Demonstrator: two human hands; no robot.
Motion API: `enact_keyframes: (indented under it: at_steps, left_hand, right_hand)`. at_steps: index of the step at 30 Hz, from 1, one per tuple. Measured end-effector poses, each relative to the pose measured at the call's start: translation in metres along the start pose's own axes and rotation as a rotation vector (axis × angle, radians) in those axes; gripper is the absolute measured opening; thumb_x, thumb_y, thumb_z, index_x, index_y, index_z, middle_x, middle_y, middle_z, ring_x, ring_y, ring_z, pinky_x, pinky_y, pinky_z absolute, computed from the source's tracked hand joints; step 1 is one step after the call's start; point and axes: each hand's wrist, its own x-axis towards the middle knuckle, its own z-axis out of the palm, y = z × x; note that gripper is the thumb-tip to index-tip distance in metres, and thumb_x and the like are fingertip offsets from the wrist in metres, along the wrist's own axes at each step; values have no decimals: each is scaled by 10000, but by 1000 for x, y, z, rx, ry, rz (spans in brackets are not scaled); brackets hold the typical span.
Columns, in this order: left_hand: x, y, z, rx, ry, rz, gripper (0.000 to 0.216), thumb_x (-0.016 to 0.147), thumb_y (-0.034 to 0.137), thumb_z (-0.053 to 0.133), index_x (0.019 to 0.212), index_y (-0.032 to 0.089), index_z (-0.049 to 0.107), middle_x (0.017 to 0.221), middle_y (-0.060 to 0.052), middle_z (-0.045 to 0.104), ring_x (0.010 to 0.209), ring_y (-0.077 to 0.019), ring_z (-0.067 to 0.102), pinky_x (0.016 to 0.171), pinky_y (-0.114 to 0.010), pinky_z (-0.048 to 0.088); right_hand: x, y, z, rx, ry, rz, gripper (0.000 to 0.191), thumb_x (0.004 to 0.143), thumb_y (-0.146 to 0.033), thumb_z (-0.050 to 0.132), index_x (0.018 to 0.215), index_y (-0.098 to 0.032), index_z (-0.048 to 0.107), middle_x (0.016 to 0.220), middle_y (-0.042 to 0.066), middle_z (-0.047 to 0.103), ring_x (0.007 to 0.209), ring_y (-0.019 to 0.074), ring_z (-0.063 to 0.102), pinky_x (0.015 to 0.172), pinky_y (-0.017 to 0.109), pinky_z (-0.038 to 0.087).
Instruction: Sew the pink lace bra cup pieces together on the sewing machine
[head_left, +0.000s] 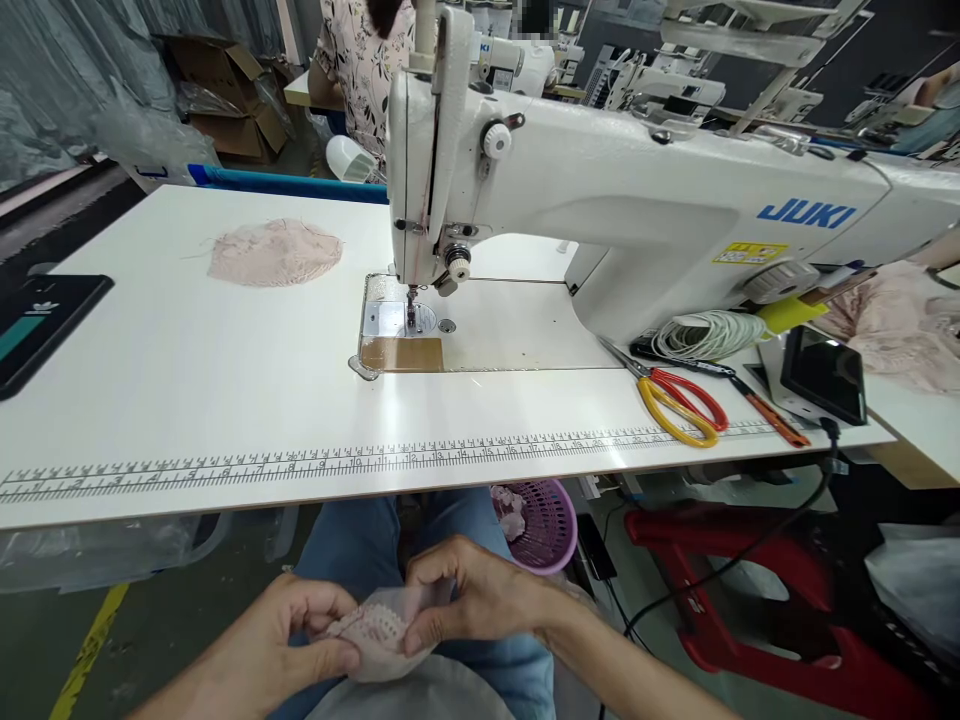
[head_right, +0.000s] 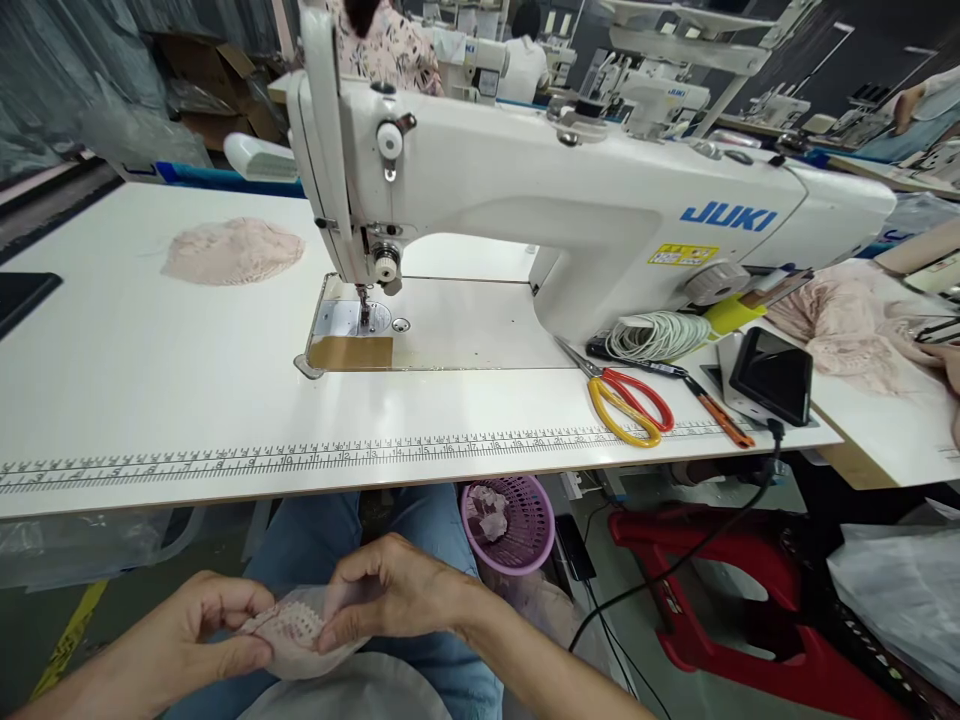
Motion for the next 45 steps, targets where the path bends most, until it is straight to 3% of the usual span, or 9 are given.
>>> enact_keyframes:
  at_steps: [3, 8, 12, 17, 23, 28, 32, 40, 45]
  left_hand:
    - [2, -2, 0, -1, -22, 10, 388, 737, 576, 651, 757, 195, 720, 682, -5, 637, 735, -204, 539, 666, -238, 422]
    - [-2, 0, 4, 0, 62, 4, 414, 739, 605, 619, 787, 208, 725, 706, -11, 632, 772, -217, 544, 691, -250, 427]
    - [-2, 5, 6, -25, 57, 35, 338, 714, 523, 674, 860, 222, 724, 758, -8, 630, 778, -213, 521, 717, -252, 410]
    - [7, 5, 9, -142, -57, 126, 336, 783, 482, 618, 661, 169, 606, 596, 44, 379, 603, -134, 341, 571, -232, 257]
    - [11, -1, 10, -149, 21, 167, 518, 781, 625, 614, 561, 190, 437, 581, 58, 254, 571, -116, 231, 542, -259, 150]
    - [11, 2, 6, -320, -107, 95, 483, 740, 644, 693, 801, 166, 719, 678, -1, 588, 625, -129, 413, 588, -216, 294]
    - [11, 6, 4, -481, -174, 46, 422, 712, 612, 747, 806, 202, 777, 761, -36, 746, 646, -141, 587, 625, -200, 409]
    - [6, 11, 3, -518, -104, 30, 405, 680, 591, 787, 783, 199, 790, 775, -56, 772, 721, -167, 687, 667, -183, 480]
    - [8, 12, 4, -544, -136, 36, 391, 683, 576, 792, 785, 199, 785, 770, -48, 771, 701, -164, 685, 662, -189, 487]
  right_hand:
    - [-2, -1, 0, 3, 7, -4, 514, 517, -573, 848, 709, -121, 697, 680, -15, 620, 592, 80, 549, 579, 183, 435]
    - [-4, 0, 1, 15, 6, -16, 522, 523, -578, 844, 712, -115, 694, 686, -12, 621, 592, 82, 555, 582, 188, 441]
    - [-4, 0, 0, 17, 2, -24, 525, 522, -575, 846, 713, -111, 695, 690, -11, 621, 594, 79, 549, 573, 181, 435]
    - [-4, 0, 1, 15, 4, -26, 519, 541, -576, 838, 714, -111, 689, 693, -10, 621, 600, 82, 556, 586, 188, 442]
    - [-3, 0, 1, -22, 1, -56, 531, 555, -601, 817, 703, -112, 676, 684, -22, 600, 599, 73, 530, 562, 174, 420]
    - [-2, -1, 1, -61, -10, -98, 515, 594, -602, 799, 718, -114, 685, 684, -23, 600, 594, 75, 527, 552, 172, 414]
    - [-5, 2, -2, -68, -32, -118, 509, 602, -594, 799, 740, -115, 692, 701, -14, 614, 617, 86, 551, 582, 179, 435]
    - [-14, 9, -9, -22, -84, -143, 520, 613, -594, 794, 738, -98, 698, 754, 10, 626, 668, 99, 583, 663, 197, 471]
    - [-12, 11, -5, -15, -113, -158, 522, 612, -590, 796, 785, -106, 706, 755, 7, 627, 658, 97, 573, 614, 181, 450]
